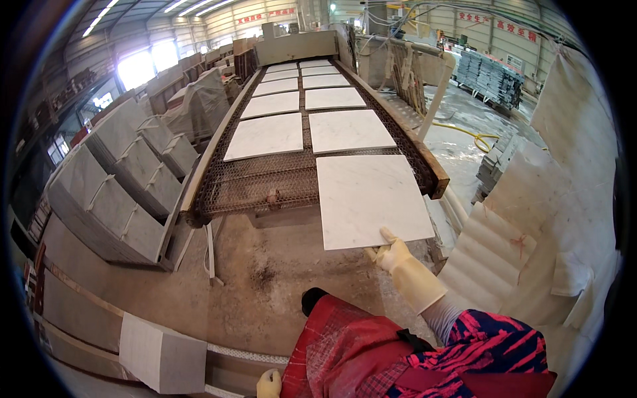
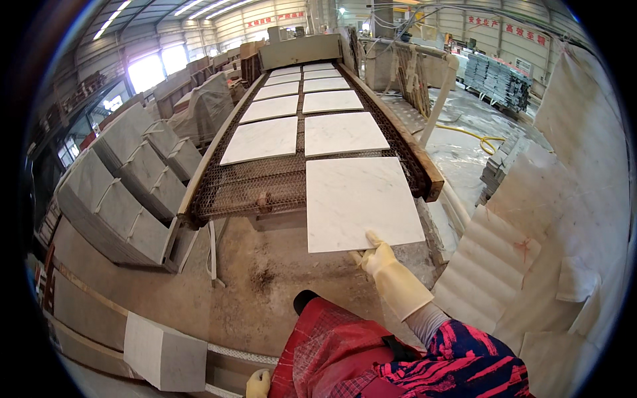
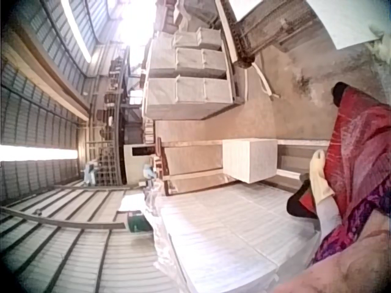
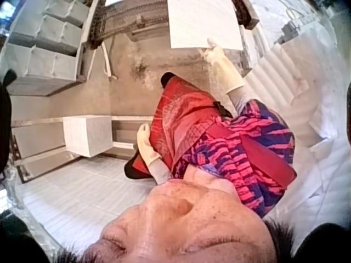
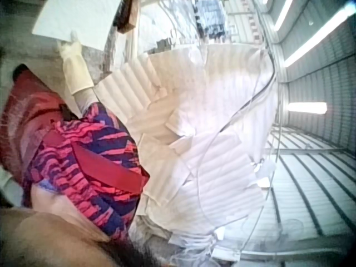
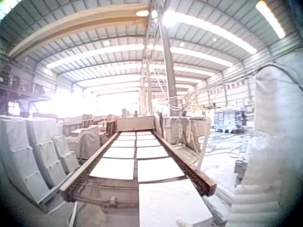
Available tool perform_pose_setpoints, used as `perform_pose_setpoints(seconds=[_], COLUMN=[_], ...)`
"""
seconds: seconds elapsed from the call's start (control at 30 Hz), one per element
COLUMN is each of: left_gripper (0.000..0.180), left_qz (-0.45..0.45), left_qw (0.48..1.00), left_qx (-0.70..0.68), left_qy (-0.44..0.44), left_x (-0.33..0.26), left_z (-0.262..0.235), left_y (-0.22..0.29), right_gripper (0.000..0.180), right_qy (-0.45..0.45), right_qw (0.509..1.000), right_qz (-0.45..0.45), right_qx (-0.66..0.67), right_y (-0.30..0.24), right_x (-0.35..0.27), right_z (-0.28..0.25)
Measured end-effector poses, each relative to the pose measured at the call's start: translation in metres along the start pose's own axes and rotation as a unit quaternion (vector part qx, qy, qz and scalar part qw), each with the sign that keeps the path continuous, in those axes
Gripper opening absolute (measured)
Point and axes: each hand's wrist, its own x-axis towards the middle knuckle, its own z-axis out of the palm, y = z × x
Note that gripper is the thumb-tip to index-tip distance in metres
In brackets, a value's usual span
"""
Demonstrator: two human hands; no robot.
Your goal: The person repeatedly picks up white square tiles from a stack and places them onto a moving conveyor belt. The person wears gloves and a red apron while performing this repetitive task in a factory setting.
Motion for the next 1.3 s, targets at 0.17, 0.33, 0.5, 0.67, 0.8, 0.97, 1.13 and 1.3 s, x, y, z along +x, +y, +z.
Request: perform_pose_setpoints(seconds=[0.17,0.33,0.5,0.67,0.8,0.97,1.13,1.3], left_gripper=[0.047,0.05,0.051,0.051,0.049,0.048,0.048,0.049], left_qz=[-0.015,-0.026,-0.01,-0.029,-0.026,-0.004,-0.012,-0.025], left_qw=[1.0,0.999,0.999,0.999,0.999,0.999,0.999,0.999], left_qx=[0.02,0.02,0.029,0.028,0.031,0.033,0.03,0.041], left_qy=[-0.006,-0.015,-0.009,-0.017,-0.015,-0.005,-0.013,-0.018], left_x=[0.004,0.003,0.01,0.001,0.002,0.008,0.014,0.012], left_z=[0.002,0.0,0.004,-0.001,0.0,0.005,0.009,0.007], left_y=[0.001,0.006,-0.007,0.014,0.012,0.0,-0.005,0.0], right_gripper=[0.042,0.044,0.041,0.041,0.04,0.042,0.041,0.039], right_qy=[-0.047,-0.058,-0.041,-0.05,-0.058,-0.049,-0.044,-0.026], right_qw=[0.999,0.998,0.999,0.998,0.997,0.998,0.999,0.998], right_qz=[0.023,0.012,-0.01,-0.029,-0.025,-0.009,-0.006,-0.019], right_qx=[0.01,0.0,-0.029,-0.03,-0.037,-0.031,-0.031,-0.059], right_y=[-0.005,-0.005,-0.006,-0.007,-0.009,-0.01,-0.012,-0.007], right_x=[0.009,0.003,-0.012,-0.008,-0.007,-0.009,-0.013,-0.024], right_z=[-0.009,-0.006,0.004,0.001,-0.001,0.0,0.002,0.011])
